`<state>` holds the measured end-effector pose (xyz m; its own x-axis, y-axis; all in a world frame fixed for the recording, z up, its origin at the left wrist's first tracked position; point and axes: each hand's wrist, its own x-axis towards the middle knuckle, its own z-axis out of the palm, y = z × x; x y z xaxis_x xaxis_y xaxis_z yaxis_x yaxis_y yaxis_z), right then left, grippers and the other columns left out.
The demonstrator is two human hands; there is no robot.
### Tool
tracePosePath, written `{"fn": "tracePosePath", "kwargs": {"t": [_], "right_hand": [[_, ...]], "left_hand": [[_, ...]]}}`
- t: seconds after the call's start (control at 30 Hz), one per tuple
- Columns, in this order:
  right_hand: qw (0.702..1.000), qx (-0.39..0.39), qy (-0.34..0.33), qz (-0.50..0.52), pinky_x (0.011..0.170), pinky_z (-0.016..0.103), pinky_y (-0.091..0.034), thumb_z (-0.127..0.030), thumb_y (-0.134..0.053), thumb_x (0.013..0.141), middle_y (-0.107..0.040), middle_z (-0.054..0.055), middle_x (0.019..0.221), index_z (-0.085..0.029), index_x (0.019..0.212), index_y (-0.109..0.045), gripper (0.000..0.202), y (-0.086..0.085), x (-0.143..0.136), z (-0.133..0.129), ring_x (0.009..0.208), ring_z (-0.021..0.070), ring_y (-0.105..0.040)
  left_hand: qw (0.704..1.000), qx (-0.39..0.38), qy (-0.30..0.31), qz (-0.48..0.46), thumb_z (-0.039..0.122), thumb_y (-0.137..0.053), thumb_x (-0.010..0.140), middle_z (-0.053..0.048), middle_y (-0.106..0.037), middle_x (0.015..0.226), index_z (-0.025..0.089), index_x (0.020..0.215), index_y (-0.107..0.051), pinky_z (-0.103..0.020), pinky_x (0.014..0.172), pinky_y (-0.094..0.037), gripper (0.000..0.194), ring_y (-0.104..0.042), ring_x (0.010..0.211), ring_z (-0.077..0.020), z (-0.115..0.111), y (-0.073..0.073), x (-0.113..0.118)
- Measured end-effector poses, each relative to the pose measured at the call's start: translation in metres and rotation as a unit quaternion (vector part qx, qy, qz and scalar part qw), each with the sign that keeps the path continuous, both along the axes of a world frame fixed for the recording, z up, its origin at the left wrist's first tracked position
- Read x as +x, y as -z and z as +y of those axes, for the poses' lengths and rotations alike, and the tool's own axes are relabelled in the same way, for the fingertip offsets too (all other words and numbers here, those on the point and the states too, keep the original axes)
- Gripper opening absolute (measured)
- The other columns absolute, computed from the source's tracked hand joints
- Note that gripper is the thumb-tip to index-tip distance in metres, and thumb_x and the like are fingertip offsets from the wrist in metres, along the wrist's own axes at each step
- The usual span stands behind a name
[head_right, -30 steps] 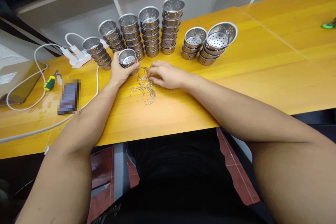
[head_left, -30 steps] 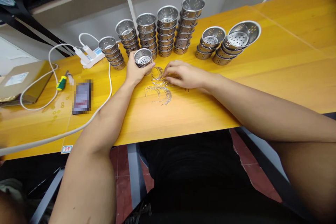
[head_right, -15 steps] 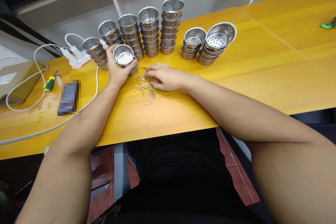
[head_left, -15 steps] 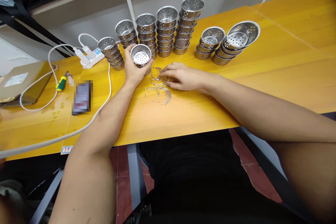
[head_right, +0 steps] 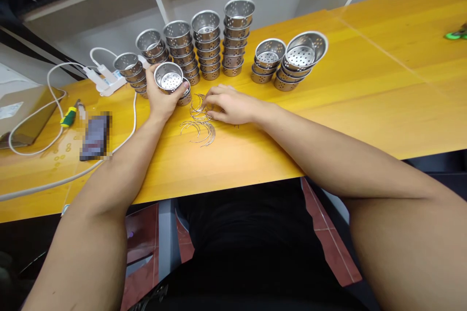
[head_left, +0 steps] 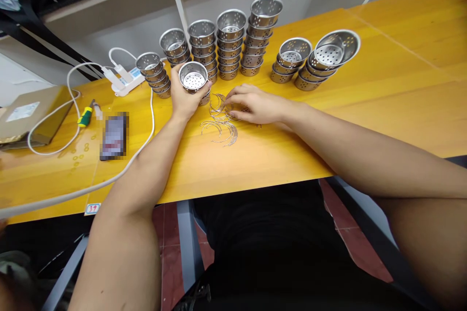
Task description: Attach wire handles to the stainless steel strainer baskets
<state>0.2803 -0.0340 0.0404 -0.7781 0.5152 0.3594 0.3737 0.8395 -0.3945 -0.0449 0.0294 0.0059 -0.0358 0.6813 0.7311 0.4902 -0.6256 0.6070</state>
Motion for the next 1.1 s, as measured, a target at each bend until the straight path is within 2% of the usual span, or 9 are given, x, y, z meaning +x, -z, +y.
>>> {"fn": "tracePosePath", "kwargs": {"t": [0.13, 0.2, 0.27, 0.4, 0.57, 0.7, 0.87, 1.03, 1.1], "right_hand": [[0.998, 0.018, -0.028, -0.061, 0.119, 0.062, -0.061, -0.039, -0.072, 0.112, -0.082, 0.02, 0.139, -0.022, 0.155, -0.085, 0.049, -0.005, 0.003, -0.003, 0.128, 0.0424, -0.076], [0.993, 0.037, -0.034, -0.106, 0.113, 0.059, -0.063, -0.046, -0.075, 0.112, -0.081, 0.02, 0.13, -0.019, 0.153, -0.087, 0.05, -0.006, 0.002, -0.007, 0.119, 0.0413, -0.076], [0.99, 0.056, -0.035, -0.123, 0.111, 0.058, -0.063, -0.051, -0.075, 0.115, -0.08, 0.021, 0.129, -0.016, 0.145, -0.089, 0.048, -0.006, 0.0, -0.009, 0.118, 0.0412, -0.076], [0.992, 0.062, -0.045, -0.101, 0.112, 0.053, -0.063, -0.035, -0.072, 0.119, -0.084, 0.02, 0.136, -0.019, 0.133, -0.091, 0.028, -0.005, -0.008, -0.012, 0.122, 0.0378, -0.078], [0.993, 0.022, -0.008, -0.12, 0.102, 0.047, -0.06, -0.02, -0.07, 0.117, -0.085, 0.021, 0.125, -0.016, 0.117, -0.089, 0.019, -0.015, -0.013, -0.018, 0.111, 0.0337, -0.076], [0.997, 0.005, -0.007, -0.074, 0.096, 0.042, -0.056, -0.019, -0.074, 0.113, -0.082, 0.015, 0.12, -0.02, 0.107, -0.085, 0.012, -0.015, -0.012, -0.019, 0.104, 0.0293, -0.074], [0.999, -0.026, -0.018, 0.0, 0.093, 0.039, -0.056, -0.027, -0.074, 0.114, -0.08, 0.011, 0.117, -0.023, 0.11, -0.082, 0.01, -0.017, -0.003, -0.014, 0.101, 0.0267, -0.074], [0.999, -0.043, -0.007, 0.009, 0.088, 0.036, -0.054, -0.02, -0.074, 0.11, -0.082, 0.009, 0.109, -0.023, 0.107, -0.081, 0.008, -0.028, 0.003, -0.014, 0.093, 0.0236, -0.071], [0.999, -0.043, 0.007, 0.011, 0.088, 0.036, -0.054, -0.017, -0.074, 0.106, -0.082, 0.008, 0.108, -0.022, 0.112, -0.084, 0.012, -0.03, 0.005, -0.013, 0.092, 0.0237, -0.071]], "left_hand": [[0.998, 0.046, 0.03, 0.011, 0.097, -0.103, 0.077, -0.011, -0.071, 0.155, 0.036, 0.155, -0.052, -0.065, 0.144, -0.058, 0.112, -0.075, 0.154, -0.0399, 0.004, 0.0, 0.0], [0.995, 0.068, 0.065, 0.029, 0.099, -0.099, 0.08, -0.01, -0.07, 0.153, 0.036, 0.159, -0.052, -0.066, 0.143, -0.059, 0.111, -0.076, 0.154, -0.04, 0.0, 0.001, 0.007], [0.99, 0.086, 0.1, 0.05, 0.099, -0.096, 0.085, -0.009, -0.07, 0.154, 0.037, 0.163, -0.053, -0.066, 0.144, -0.059, 0.109, -0.076, 0.156, -0.0396, -0.008, 0.004, 0.018], [0.982, 0.093, 0.142, 0.086, 0.093, -0.1, 0.086, -0.009, -0.072, 0.156, 0.038, 0.167, -0.055, -0.066, 0.144, -0.058, 0.108, -0.077, 0.155, -0.0392, -0.025, 0.008, 0.038], [0.985, 0.086, 0.132, 0.075, 0.092, -0.1, 0.086, -0.01, -0.073, 0.156, 0.036, 0.167, -0.055, -0.065, 0.145, -0.057, 0.108, -0.076, 0.155, -0.0381, -0.026, 0.012, 0.038], [0.986, 0.085, 0.126, 0.064, 0.095, -0.102, 0.081, -0.009, -0.075, 0.154, 0.036, 0.166, -0.055, -0.065, 0.143, -0.059, 0.113, -0.078, 0.152, -0.0377, -0.02, 0.014, 0.032], [0.986, 0.085, 0.136, 0.056, 0.095, -0.102, 0.082, -0.008, -0.074, 0.155, 0.038, 0.167, -0.052, -0.066, 0.145, -0.058, 0.114, -0.078, 0.154, -0.038, -0.018, 0.012, 0.033], [0.984, 0.083, 0.149, 0.05, 0.093, -0.096, 0.091, -0.011, -0.069, 0.163, 0.038, 0.173, -0.046, -0.066, 0.149, -0.055, 0.111, -0.076, 0.159, -0.0391, -0.015, 0.013, 0.033], [0.984, 0.082, 0.153, 0.049, 0.092, -0.091, 0.096, -0.012, -0.067, 0.166, 0.038, 0.176, -0.043, -0.067, 0.151, -0.054, 0.108, -0.074, 0.161, -0.0399, -0.013, 0.015, 0.031]]}}
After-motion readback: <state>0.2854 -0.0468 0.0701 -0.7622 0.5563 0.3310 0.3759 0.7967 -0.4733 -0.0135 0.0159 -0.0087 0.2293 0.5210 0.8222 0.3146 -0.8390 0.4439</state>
